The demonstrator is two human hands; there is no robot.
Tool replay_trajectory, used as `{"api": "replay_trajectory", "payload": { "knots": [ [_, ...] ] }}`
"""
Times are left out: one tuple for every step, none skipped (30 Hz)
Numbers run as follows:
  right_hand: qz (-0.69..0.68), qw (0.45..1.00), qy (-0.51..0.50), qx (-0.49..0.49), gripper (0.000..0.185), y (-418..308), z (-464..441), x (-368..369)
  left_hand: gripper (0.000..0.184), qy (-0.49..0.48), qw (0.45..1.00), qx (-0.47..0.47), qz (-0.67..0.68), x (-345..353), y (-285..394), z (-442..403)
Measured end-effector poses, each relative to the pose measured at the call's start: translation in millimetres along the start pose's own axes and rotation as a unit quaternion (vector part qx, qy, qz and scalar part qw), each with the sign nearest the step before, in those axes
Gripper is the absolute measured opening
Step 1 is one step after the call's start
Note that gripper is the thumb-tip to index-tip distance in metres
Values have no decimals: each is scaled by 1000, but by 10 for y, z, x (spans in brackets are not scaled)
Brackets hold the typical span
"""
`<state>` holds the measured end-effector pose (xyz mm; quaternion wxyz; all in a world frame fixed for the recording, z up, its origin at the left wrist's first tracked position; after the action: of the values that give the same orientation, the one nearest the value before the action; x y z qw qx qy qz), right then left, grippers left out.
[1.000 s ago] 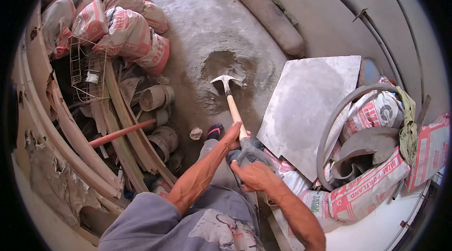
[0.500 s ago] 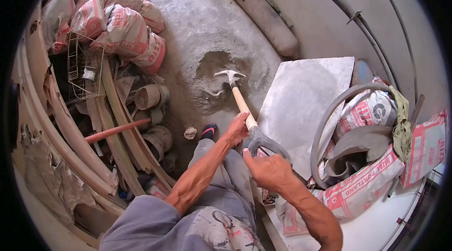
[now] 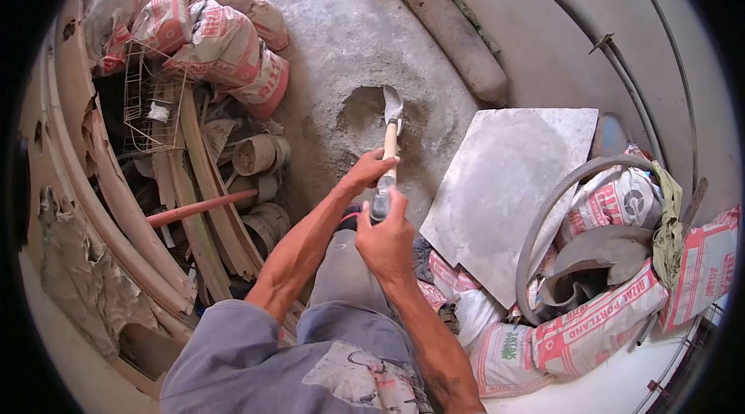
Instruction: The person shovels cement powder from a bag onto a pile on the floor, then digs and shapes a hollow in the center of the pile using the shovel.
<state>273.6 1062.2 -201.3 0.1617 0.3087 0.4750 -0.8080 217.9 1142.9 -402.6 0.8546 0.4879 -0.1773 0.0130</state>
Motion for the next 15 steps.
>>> {"api": "replay_trajectory", "payload": {
  "knots": [
    [-7, 1000, -6, -6, 40, 7, -45, 68, 32, 4, 1000, -2, -4, -49, 17, 1],
    [-1, 999, -31, -23, 47, 29, -109, 156, 31, -1, 1000, 12, -5, -136, -161, -93],
    [16, 997, -49, -54, 47, 42, -148, 225, 31, 11, 999, 36, -19, -220, -334, -179],
    [34, 993, -69, -85, 46, 41, -177, 288, 32, 13, 999, 30, -27, -284, -338, -189],
    [50, 988, -90, -115, 46, 30, -200, 334, 33, 17, 999, 22, -37, -342, -306, -172],
    [103, 976, -134, -134, 44, 25, -228, 364, 33, 24, 998, 41, -37, -401, -395, -173],
    [135, 963, -179, -150, 42, 29, -212, 362, 34, 30, 997, 61, -37, -476, -613, -234],
    [168, 946, -220, -170, 41, 18, -221, 343, 34, 36, 995, 86, -37, -524, -767, -317],
    [203, 924, -260, -191, 40, -1, -229, 318, 34, 57, 995, 81, 5, -520, -871, -330],
    [218, 910, -278, -218, 47, 155, -233, 369, 34, 79, 993, 78, 49, -484, -984, -298],
    [245, 892, -298, -235, 47, 173, -213, 343, 34, 102, 988, 75, 94, -450, -1103, -265],
    [271, 873, -319, -250, 47, 195, -176, 316, 31, 127, 984, 96, 79, -436, -1250, -239],
    [297, 853, -339, -264, 46, 216, -138, 282, 30, 136, 981, 95, 101, -372, -1256, -145],
    [297, 842, -360, -271, 44, 209, -88, 211, 29, 146, 977, 95, 121, -292, -1197, -27],
    [320, 822, -378, -281, 43, 275, -43, 156, 28, 155, 973, 93, 140, -210, -1144, 107]
  ]
}}
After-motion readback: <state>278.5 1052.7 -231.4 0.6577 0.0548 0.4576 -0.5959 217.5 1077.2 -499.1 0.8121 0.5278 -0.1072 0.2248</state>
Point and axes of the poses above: each hand's wrist, its own z-axis away from the middle knuckle, its own x-axis out of the palm, y = z × x, the point moved 2 cm from there along -z, towards the middle knuckle, and after that the axes turned 15 degrees about x, right-handed, at the moved point
